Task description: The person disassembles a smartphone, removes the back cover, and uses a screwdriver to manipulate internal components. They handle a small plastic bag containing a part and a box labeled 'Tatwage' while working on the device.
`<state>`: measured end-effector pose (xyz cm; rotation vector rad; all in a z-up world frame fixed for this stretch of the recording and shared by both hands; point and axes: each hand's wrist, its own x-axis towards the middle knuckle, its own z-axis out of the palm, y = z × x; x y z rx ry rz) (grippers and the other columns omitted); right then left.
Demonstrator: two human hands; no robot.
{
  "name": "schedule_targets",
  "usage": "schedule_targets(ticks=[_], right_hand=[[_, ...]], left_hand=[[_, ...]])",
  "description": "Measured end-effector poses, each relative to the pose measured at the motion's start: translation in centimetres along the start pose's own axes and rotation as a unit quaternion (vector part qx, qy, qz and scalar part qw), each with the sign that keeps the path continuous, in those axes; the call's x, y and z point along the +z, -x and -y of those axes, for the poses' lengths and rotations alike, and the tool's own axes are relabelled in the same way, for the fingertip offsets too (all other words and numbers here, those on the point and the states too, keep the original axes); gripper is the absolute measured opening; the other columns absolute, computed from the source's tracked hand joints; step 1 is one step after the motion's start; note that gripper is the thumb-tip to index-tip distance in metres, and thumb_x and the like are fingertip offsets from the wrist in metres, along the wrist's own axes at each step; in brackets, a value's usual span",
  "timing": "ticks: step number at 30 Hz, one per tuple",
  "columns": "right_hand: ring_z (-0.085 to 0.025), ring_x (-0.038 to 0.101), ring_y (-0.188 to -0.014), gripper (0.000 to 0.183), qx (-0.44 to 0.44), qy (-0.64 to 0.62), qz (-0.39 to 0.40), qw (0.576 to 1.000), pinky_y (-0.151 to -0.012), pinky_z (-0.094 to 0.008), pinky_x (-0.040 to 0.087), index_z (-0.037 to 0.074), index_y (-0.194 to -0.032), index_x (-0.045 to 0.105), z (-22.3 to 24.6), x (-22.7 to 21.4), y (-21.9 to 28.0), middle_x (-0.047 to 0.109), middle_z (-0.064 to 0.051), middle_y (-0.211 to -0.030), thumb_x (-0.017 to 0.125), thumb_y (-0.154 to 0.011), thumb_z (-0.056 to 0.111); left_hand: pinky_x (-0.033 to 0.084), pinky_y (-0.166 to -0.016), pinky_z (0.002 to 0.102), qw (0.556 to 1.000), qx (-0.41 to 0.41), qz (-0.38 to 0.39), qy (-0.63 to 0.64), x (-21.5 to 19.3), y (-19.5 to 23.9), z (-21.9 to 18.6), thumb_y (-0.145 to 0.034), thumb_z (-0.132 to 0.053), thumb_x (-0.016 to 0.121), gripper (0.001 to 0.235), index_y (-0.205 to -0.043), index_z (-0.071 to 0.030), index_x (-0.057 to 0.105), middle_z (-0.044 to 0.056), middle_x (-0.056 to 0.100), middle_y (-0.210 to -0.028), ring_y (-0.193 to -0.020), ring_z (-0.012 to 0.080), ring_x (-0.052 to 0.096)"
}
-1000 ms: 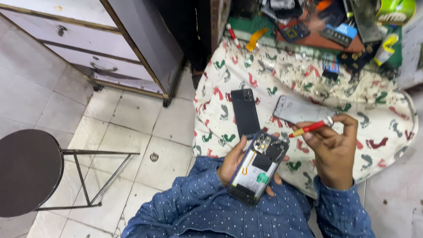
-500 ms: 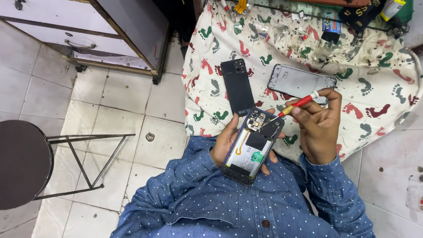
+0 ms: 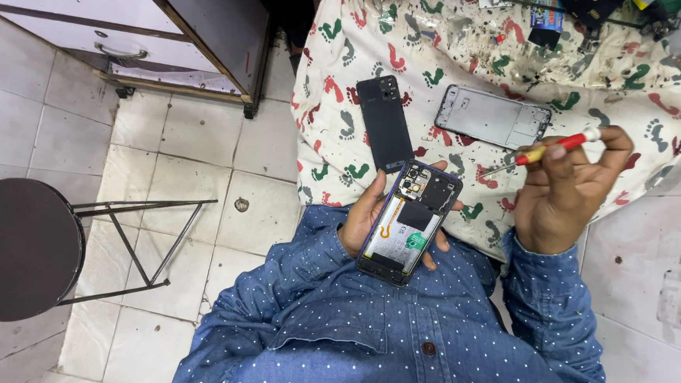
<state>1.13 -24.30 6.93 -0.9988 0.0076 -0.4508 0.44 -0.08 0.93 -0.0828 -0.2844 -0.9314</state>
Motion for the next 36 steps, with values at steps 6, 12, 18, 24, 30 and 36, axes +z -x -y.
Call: schedule_targets(ticks=[6,12,18,24,30,36], right_hand=[[-0.016,0.060,-0.077,0.052,-0.028,0.107,0.014,0.994,-0.080,-0.031,0.055,0.007,-0.140,0.034,0.7,-3.3,-0.6,0.064,-0.012,-0.094,0.076,-0.112,-0.002],[-0.015,0.068,-0.082,0.050,0.063,0.412,0.150,0.897,-0.080,-0.028,0.057,0.003,-0.137,0.045,-2.6,-4.1,-0.1,0.067,-0.009,-0.090,0.074,-0.097,0.001],[-0.021,0.071,-0.075,0.049,0.044,0.620,0.262,0.738,-0.070,-0.033,0.056,0.009,-0.129,0.066,-5.4,-2.9,0.7,0.072,-0.009,-0.087,0.079,-0.082,0.018],[-0.024,0.073,-0.078,0.032,0.002,0.673,0.248,0.697,-0.069,-0.036,0.056,0.011,-0.120,0.073,-5.3,-1.6,1.3,0.075,-0.010,-0.092,0.073,-0.092,0.026],[-0.026,0.073,-0.079,0.034,-0.015,0.655,0.244,0.715,-0.069,-0.037,0.057,0.011,-0.124,0.072,-5.4,-2.0,1.3,0.075,-0.012,-0.094,0.071,-0.092,0.023],[-0.027,0.074,-0.080,0.031,-0.005,0.661,0.242,0.711,-0.068,-0.038,0.056,0.009,-0.120,0.072,-6.0,-2.9,1.3,0.075,-0.012,-0.095,0.069,-0.092,0.021]], left_hand=[[0.057,-0.092,0.063,1.000,0.011,-0.004,0.005,0.4,0.1,-0.2,-0.106,-0.073,0.017,0.083,-0.173,-0.025,0.004,0.028,0.036,-0.162,-0.118,0.0475,0.065],[0.057,-0.093,0.064,1.000,0.015,0.011,-0.006,0.9,0.0,-0.4,-0.109,-0.074,0.017,0.085,-0.175,-0.022,0.007,0.027,0.038,-0.157,-0.115,0.0472,0.064],[0.057,-0.088,0.065,0.998,0.014,0.021,0.059,1.9,-0.1,-1.2,-0.104,-0.079,0.015,0.093,-0.171,-0.016,0.004,0.025,0.036,-0.164,-0.121,0.0511,0.062],[0.057,-0.093,0.065,0.997,0.052,0.064,0.013,5.8,-1.8,-3.9,-0.103,-0.082,0.021,0.090,-0.173,-0.029,0.001,0.026,0.036,-0.163,-0.119,0.0464,0.063],[0.058,-0.087,0.062,0.991,0.069,0.112,-0.022,8.3,-2.7,-4.2,-0.100,-0.082,0.030,0.095,-0.170,-0.027,-0.002,0.027,0.038,-0.158,-0.113,0.0442,0.065],[0.058,-0.087,0.061,0.991,0.059,0.121,-0.026,9.0,-2.5,-3.9,-0.097,-0.082,0.034,0.098,-0.170,-0.028,-0.002,0.026,0.039,-0.158,-0.113,0.0438,0.066]])
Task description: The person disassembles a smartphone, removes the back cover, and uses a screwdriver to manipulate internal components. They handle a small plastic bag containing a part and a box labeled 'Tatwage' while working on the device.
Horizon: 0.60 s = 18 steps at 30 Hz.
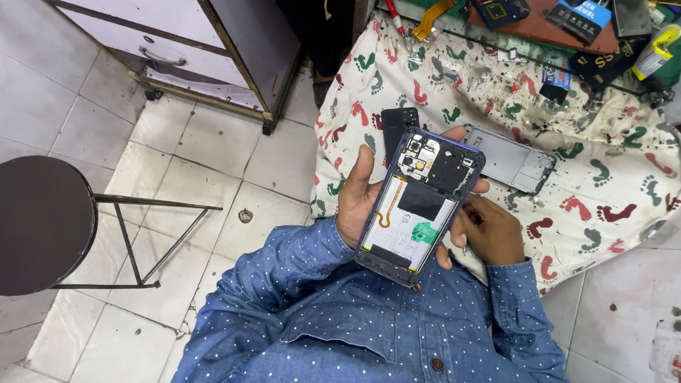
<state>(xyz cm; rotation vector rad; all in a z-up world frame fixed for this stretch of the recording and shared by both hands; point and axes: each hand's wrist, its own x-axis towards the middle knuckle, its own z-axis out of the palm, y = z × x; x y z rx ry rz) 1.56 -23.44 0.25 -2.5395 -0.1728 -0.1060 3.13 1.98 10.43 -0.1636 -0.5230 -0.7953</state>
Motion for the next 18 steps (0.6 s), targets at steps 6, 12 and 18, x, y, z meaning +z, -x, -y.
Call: schedule_targets(ticks=[6,12,18], right_hand=[[-0.027,0.073,-0.077,0.028,0.004,0.012,0.003,1.000,-0.067,-0.038,0.056,0.010,-0.118,0.072,0.3,0.0,-0.1,0.075,-0.012,-0.094,0.070,-0.093,0.023],[-0.027,0.071,-0.074,0.030,0.008,-0.009,-0.009,1.000,-0.067,-0.037,0.055,0.012,-0.119,0.072,2.1,-0.9,-0.2,0.073,-0.011,-0.095,0.069,-0.093,0.025],[-0.025,0.071,-0.080,0.028,-0.002,-0.046,-0.030,0.998,-0.070,-0.035,0.056,0.009,-0.117,0.071,2.5,-1.5,0.1,0.071,-0.011,-0.100,0.068,-0.093,0.023]], left_hand=[[0.058,-0.087,0.059,1.000,0.019,0.010,0.002,-0.3,0.8,0.7,-0.095,-0.083,0.034,0.103,-0.171,-0.025,-0.003,0.027,0.040,-0.158,-0.113,0.0436,0.066],[0.058,-0.090,0.062,0.999,0.027,-0.034,0.008,-1.0,1.3,0.2,-0.103,-0.078,0.030,0.094,-0.175,-0.025,0.002,0.029,0.038,-0.161,-0.117,0.0470,0.065],[0.055,-0.093,0.059,0.996,0.037,-0.084,0.012,-2.2,2.2,0.5,-0.113,-0.060,0.028,0.070,-0.174,-0.028,0.013,0.028,0.040,-0.161,-0.111,0.0400,0.064]])
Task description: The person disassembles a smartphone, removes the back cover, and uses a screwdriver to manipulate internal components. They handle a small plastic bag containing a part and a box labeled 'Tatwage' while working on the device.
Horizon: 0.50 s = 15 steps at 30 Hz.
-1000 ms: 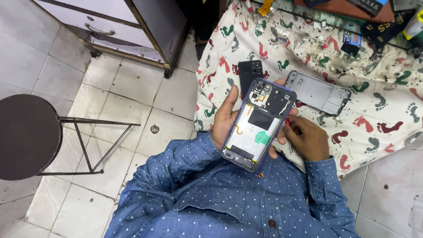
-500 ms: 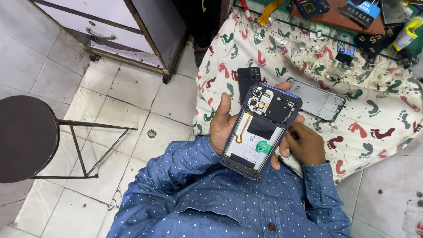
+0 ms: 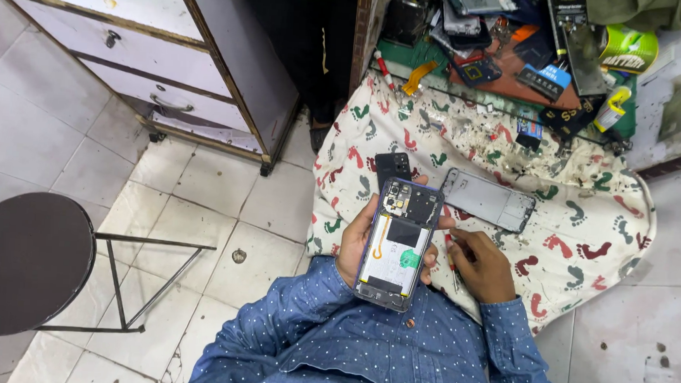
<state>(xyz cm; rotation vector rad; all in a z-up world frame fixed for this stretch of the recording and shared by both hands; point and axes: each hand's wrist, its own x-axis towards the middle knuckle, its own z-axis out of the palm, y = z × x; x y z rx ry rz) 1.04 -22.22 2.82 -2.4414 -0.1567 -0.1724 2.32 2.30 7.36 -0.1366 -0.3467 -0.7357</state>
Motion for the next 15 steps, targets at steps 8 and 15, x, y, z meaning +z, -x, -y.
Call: schedule_targets(ticks=[8,15], right_hand=[[-0.022,0.073,-0.087,0.041,-0.060,-0.031,-0.087,0.994,-0.077,-0.033,0.060,0.011,-0.131,0.061,1.4,-0.9,0.5,0.071,-0.012,-0.105,0.071,-0.092,0.015],[-0.025,0.075,-0.091,0.108,-0.284,-0.090,-0.155,0.942,-0.085,-0.041,0.061,0.029,-0.163,0.005,4.9,-1.6,2.0,0.073,-0.015,-0.103,0.074,-0.087,-0.002]], left_hand=[[0.049,-0.083,0.040,0.996,0.064,-0.017,-0.052,-1.7,-0.4,0.2,-0.113,-0.056,0.033,0.067,-0.171,-0.024,0.021,0.016,0.057,-0.141,-0.098,0.0235,0.056],[0.048,-0.079,0.034,0.992,0.084,-0.049,-0.082,-2.3,-0.3,0.3,-0.111,-0.051,0.049,0.069,-0.169,-0.024,0.024,0.012,0.057,-0.133,-0.094,0.0189,0.054]])
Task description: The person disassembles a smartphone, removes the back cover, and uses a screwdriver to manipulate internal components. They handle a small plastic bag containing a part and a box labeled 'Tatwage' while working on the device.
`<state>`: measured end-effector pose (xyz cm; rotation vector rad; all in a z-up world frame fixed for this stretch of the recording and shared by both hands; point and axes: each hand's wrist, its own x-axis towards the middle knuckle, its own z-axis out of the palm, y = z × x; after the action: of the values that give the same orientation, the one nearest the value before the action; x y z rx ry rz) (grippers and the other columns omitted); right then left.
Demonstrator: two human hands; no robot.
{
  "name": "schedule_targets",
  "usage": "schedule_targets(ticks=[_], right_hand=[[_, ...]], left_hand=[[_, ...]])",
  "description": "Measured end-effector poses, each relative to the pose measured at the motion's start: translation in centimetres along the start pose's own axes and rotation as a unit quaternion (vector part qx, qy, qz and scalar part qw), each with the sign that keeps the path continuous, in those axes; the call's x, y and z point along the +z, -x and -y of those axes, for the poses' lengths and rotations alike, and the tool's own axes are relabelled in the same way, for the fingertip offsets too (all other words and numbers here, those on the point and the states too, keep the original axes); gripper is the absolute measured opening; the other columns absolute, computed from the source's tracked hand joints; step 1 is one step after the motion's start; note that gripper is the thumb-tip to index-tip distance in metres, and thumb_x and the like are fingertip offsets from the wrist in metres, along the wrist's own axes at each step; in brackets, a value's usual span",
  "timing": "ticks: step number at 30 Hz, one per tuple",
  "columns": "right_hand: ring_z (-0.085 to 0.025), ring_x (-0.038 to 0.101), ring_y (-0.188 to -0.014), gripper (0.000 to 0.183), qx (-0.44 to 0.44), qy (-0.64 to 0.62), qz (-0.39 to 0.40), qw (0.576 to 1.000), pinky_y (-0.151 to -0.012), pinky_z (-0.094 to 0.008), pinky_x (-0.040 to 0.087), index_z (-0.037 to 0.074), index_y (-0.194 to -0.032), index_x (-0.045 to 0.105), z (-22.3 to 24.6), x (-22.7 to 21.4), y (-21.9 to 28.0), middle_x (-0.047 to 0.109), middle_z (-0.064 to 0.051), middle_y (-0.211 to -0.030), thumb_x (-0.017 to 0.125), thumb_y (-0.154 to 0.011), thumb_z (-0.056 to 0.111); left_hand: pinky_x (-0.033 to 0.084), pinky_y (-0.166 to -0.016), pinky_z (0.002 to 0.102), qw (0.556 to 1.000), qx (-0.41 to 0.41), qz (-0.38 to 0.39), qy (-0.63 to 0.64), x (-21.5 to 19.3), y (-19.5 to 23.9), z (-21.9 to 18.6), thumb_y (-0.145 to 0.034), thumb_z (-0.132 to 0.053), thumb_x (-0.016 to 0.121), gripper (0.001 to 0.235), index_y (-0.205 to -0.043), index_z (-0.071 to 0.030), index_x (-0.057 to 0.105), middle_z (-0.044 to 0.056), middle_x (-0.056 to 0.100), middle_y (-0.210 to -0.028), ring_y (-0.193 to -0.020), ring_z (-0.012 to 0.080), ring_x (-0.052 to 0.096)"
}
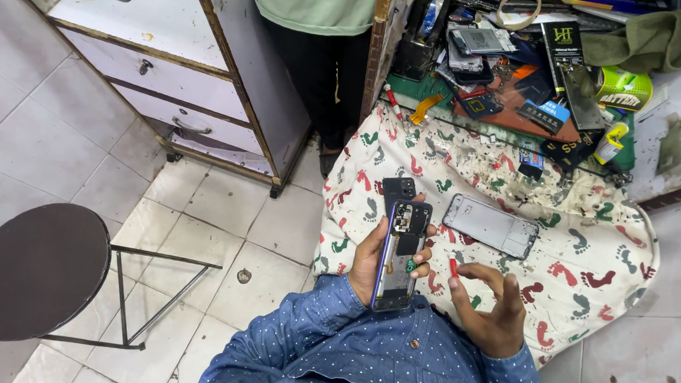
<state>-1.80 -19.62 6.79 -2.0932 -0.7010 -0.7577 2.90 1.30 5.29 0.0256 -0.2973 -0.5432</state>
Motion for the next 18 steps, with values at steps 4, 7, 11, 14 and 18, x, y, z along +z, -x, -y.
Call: schedule_targets(ticks=[4,7,11,14,18], right_hand=[[-0.028,0.076,-0.085,0.117,-0.037,-0.018,0.022,0.999,-0.077,-0.042,0.062,0.034,-0.162,0.001,2.5,-0.7,-0.5,0.073,-0.018,-0.099,0.076,-0.081,-0.002],[-0.030,0.075,-0.087,0.121,-0.102,-0.059,0.013,0.993,-0.080,-0.046,0.062,0.037,-0.162,-0.005,3.7,-0.8,-1.2,0.071,-0.018,-0.101,0.077,-0.082,0.000],[-0.029,0.074,-0.086,0.119,-0.105,-0.074,-0.010,0.992,-0.079,-0.046,0.062,0.034,-0.162,-0.004,4.7,-0.5,-2.4,0.071,-0.018,-0.103,0.077,-0.082,0.002],[-0.029,0.074,-0.094,0.095,-0.055,-0.050,0.007,0.997,-0.085,-0.041,0.060,0.025,-0.158,0.018,5.9,-0.7,-3.2,0.070,-0.016,-0.111,0.077,-0.085,0.007],[-0.028,0.074,-0.091,0.054,0.049,0.037,0.067,0.996,-0.078,-0.035,0.057,0.012,-0.127,0.061,7.3,-0.6,-3.8,0.073,-0.015,-0.107,0.079,-0.077,0.010]], left_hand=[[0.048,-0.078,0.033,1.000,0.006,0.017,-0.014,-0.1,-0.1,0.0,-0.108,-0.047,0.056,0.073,-0.169,-0.022,0.024,0.009,0.055,-0.131,-0.096,0.0176,0.053],[0.048,-0.080,0.032,0.999,0.011,0.020,-0.023,-0.3,0.0,0.1,-0.107,-0.046,0.059,0.076,-0.169,-0.022,0.023,0.007,0.055,-0.131,-0.096,0.0165,0.053],[0.048,-0.081,0.031,0.999,0.015,0.014,-0.032,-0.4,0.0,0.1,-0.108,-0.046,0.060,0.076,-0.169,-0.021,0.023,0.005,0.054,-0.128,-0.096,0.0150,0.053],[0.048,-0.081,0.031,0.998,0.021,0.001,-0.052,-0.5,0.0,0.0,-0.105,-0.046,0.064,0.081,-0.169,-0.019,0.022,0.004,0.054,-0.128,-0.094,0.0145,0.053],[0.047,-0.079,0.030,0.992,0.036,0.000,-0.120,-1.0,0.0,-0.1,-0.099,-0.038,0.073,0.089,-0.168,-0.022,0.019,0.000,0.051,-0.122,-0.093,0.0133,0.053]])
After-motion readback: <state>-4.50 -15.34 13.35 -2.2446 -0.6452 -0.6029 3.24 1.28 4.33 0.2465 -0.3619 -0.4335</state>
